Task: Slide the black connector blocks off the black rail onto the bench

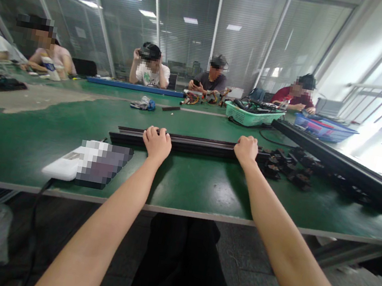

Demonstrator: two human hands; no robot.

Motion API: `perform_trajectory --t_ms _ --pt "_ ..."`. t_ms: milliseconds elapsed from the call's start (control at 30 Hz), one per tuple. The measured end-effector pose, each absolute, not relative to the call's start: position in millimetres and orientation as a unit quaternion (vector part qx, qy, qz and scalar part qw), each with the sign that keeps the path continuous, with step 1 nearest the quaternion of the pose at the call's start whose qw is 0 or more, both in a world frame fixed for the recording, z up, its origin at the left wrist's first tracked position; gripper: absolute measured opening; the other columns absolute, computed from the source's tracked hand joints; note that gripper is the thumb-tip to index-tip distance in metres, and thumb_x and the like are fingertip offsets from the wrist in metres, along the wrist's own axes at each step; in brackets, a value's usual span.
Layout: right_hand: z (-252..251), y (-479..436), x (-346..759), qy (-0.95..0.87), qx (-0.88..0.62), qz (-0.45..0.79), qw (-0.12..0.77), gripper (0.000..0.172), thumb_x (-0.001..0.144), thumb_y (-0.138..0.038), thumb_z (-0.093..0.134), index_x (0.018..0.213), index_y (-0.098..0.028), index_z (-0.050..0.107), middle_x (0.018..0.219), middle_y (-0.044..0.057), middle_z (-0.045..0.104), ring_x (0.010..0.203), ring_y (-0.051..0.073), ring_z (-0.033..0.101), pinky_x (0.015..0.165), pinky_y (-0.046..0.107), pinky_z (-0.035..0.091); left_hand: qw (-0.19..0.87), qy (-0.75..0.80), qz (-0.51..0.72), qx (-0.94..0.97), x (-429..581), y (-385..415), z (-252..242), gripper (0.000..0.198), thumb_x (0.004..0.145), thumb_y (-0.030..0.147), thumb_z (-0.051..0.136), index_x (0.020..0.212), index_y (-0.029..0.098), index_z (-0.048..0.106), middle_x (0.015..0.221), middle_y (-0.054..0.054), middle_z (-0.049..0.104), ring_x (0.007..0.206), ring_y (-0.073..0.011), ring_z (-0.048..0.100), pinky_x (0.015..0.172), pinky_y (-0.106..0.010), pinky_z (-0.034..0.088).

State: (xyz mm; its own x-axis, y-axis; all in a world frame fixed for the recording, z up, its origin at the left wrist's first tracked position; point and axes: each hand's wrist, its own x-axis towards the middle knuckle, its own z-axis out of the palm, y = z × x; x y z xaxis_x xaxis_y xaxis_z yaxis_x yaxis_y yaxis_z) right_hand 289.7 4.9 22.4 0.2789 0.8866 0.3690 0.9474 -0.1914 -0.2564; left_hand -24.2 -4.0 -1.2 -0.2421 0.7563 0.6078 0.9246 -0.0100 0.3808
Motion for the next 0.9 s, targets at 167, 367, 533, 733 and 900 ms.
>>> perform_trajectory --t_ms 167,367,533,733,900 --pt "21.1 5.4 289.0 -0.595 -0.769 -0.075 0.22 0.046 0.096 -0.009 0.044 0.128 -0.006 0.077 0.134 0.026 0.066 0.125 0.034 0.056 0.104 0.04 0.044 0.109 -0.696 -0.37 -0.606 -24.1 -4.4 -0.4 0.038 0.102 0.027 0.046 0.126 0.016 0.073 0.15 -0.023 0.062 0.156 -0.0367 0.045 0.134 -0.058 0.024" --pt "20.6 6.2 292.8 -0.583 -0.776 -0.075 0.228 0.045 0.093 -0.01 0.047 0.125 -0.008 0.078 0.131 0.025 0.066 0.122 0.033 0.056 0.102 0.04 0.045 0.106 -0.693 -0.372 -0.608 -24.7 -4.9 0.1 0.037 0.102 0.027 0.046 0.125 0.016 0.073 0.15 -0.024 0.062 0.155 -0.0367 0.045 0.134 -0.058 0.024" --pt "19.3 8.0 294.8 -0.578 -0.778 -0.081 0.232 0.043 0.092 -0.01 0.049 0.124 -0.008 0.079 0.129 0.024 0.067 0.121 0.033 0.057 0.102 0.041 0.045 0.104 -0.691 -0.377 -0.608 -25.2 -4.0 -0.7 0.036 0.101 0.026 0.047 0.124 0.017 0.073 0.15 -0.023 0.062 0.155 -0.0362 0.044 0.134 -0.06 0.025" --pt "20.6 6.7 293.4 -0.575 -0.784 -0.075 0.222 0.044 0.095 -0.009 0.047 0.128 -0.008 0.076 0.133 0.025 0.065 0.125 0.033 0.056 0.103 0.04 0.045 0.106 -0.692 -0.377 -0.607 -25.4 -3.1 -1.3 0.036 0.102 0.027 0.047 0.125 0.017 0.073 0.15 -0.023 0.062 0.156 -0.0365 0.044 0.134 -0.059 0.025" --pt "22.2 4.1 292.5 -0.568 -0.788 -0.073 0.227 0.042 0.094 -0.011 0.051 0.127 -0.009 0.076 0.132 0.025 0.065 0.124 0.034 0.056 0.104 0.041 0.044 0.106 -0.688 -0.381 -0.608 -25.9 -3.0 -2.0 0.036 0.101 0.027 0.047 0.125 0.018 0.073 0.149 -0.022 0.063 0.154 -0.0368 0.045 0.133 -0.062 0.026"
